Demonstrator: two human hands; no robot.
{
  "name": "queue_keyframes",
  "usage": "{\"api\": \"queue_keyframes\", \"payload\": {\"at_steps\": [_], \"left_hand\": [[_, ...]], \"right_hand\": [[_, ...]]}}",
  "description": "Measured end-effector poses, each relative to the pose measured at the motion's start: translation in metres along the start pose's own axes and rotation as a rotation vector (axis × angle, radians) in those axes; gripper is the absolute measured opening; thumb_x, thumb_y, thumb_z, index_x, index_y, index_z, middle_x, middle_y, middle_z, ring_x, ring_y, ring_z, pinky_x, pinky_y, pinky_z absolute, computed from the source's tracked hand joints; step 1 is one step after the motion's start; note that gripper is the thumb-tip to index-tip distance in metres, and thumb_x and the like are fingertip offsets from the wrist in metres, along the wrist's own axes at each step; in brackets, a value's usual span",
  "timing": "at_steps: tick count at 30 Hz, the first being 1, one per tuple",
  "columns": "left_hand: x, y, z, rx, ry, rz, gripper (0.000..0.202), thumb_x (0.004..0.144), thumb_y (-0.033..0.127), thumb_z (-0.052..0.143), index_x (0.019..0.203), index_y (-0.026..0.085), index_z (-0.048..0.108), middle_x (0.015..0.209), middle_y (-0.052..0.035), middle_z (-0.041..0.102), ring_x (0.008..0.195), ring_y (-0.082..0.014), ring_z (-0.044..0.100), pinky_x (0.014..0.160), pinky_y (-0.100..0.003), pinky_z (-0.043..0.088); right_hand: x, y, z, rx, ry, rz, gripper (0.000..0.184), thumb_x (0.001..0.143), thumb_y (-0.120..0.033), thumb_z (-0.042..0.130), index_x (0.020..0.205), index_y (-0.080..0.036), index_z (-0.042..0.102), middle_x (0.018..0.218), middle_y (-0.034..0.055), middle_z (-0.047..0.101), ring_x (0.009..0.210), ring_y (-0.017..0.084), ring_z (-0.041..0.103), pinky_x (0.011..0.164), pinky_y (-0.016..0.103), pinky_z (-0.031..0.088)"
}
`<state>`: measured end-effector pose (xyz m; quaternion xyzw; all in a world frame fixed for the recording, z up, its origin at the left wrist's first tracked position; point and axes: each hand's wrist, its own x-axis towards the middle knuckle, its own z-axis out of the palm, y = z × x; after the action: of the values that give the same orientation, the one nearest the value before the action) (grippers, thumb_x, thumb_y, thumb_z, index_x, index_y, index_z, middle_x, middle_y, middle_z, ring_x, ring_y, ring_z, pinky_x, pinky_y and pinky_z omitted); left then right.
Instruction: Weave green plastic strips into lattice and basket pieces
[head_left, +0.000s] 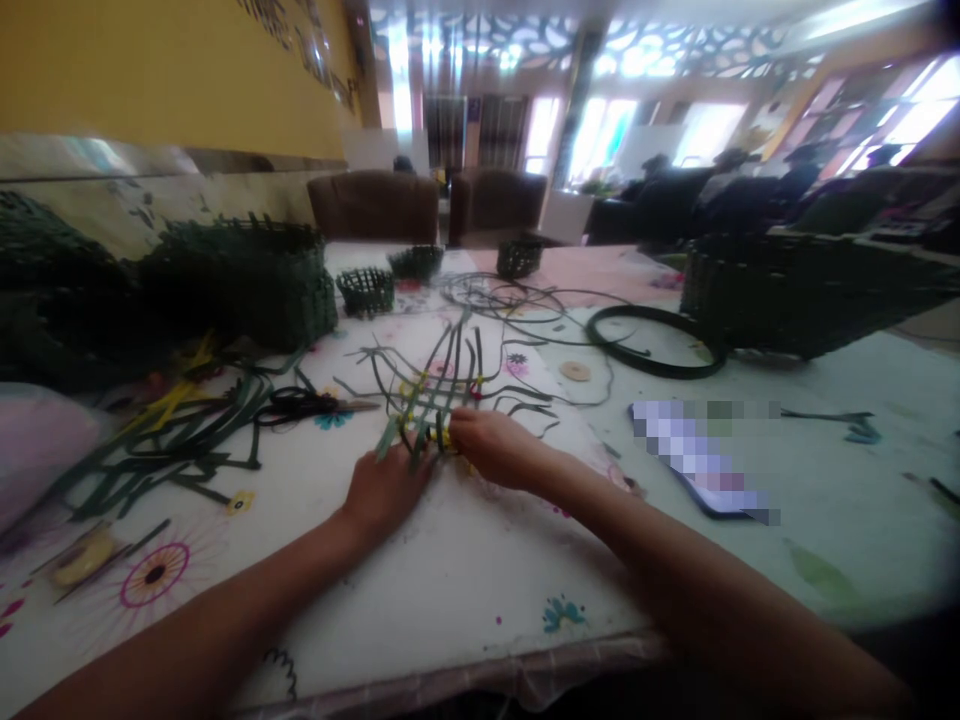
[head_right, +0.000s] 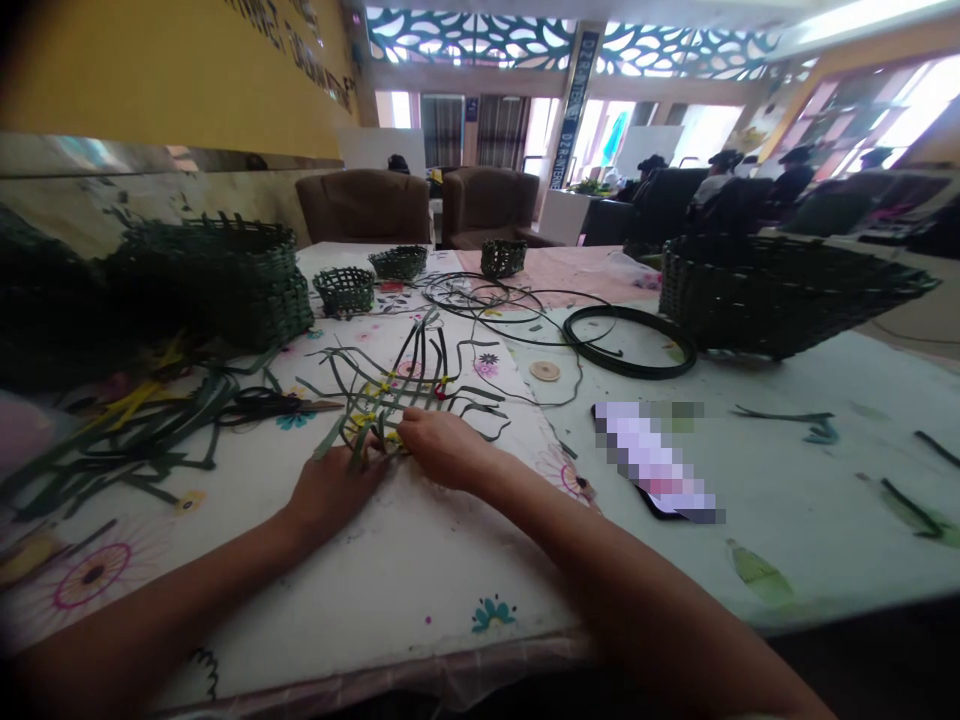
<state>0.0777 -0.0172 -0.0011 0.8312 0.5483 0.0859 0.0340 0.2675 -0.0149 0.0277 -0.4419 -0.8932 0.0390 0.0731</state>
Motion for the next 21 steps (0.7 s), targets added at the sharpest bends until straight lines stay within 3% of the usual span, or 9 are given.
{"api": "queue_keyframes", "payload": {"at_steps": [4,8,16,21], "left_hand": [[0.001,-0.002,0.005,0.053,0.004,0.084,0.028,0.095,0.031,0.041,0.111,0.02,0.06,0.106,-0.0115,0.068,0.095,-0.027,0.065,0.075,-0.035,0.048],[0.003,-0.003,0.003,-0.005,-0.012,0.012,0.021,0.093,0.028,0.042,0.099,0.022,0.062,0.091,-0.0068,0.07,0.089,-0.0258,0.065,0.073,-0.034,0.046],[0.002,-0.002,-0.006,-0.205,-0.069,0.01,0.018,0.089,0.029,0.048,0.093,0.02,0.062,0.092,-0.0066,0.067,0.082,-0.0225,0.063,0.07,-0.031,0.041],[0.004,-0.01,-0.005,-0.516,-0.071,0.018,0.022,0.088,0.036,0.047,0.084,0.019,0.06,0.086,-0.0046,0.066,0.083,-0.0214,0.061,0.07,-0.029,0.041]], "right_hand": [[0.001,-0.003,-0.005,-0.01,-0.024,-0.015,0.016,0.081,-0.001,0.049,0.085,-0.014,0.058,0.092,0.0057,0.06,0.07,0.012,0.054,0.059,0.024,0.034],[0.007,-0.007,-0.017,-0.049,-0.073,0.016,0.015,0.08,-0.002,0.051,0.083,-0.013,0.06,0.09,0.0077,0.063,0.07,0.014,0.056,0.058,0.025,0.033],[0.018,-0.012,-0.021,0.008,-0.156,0.111,0.015,0.082,-0.01,0.053,0.079,-0.012,0.068,0.087,0.0112,0.07,0.073,0.017,0.06,0.06,0.025,0.034],[0.016,-0.011,-0.01,0.264,-0.022,0.218,0.015,0.076,-0.012,0.056,0.079,-0.015,0.071,0.079,0.0059,0.069,0.069,0.013,0.057,0.06,0.022,0.034]]}}
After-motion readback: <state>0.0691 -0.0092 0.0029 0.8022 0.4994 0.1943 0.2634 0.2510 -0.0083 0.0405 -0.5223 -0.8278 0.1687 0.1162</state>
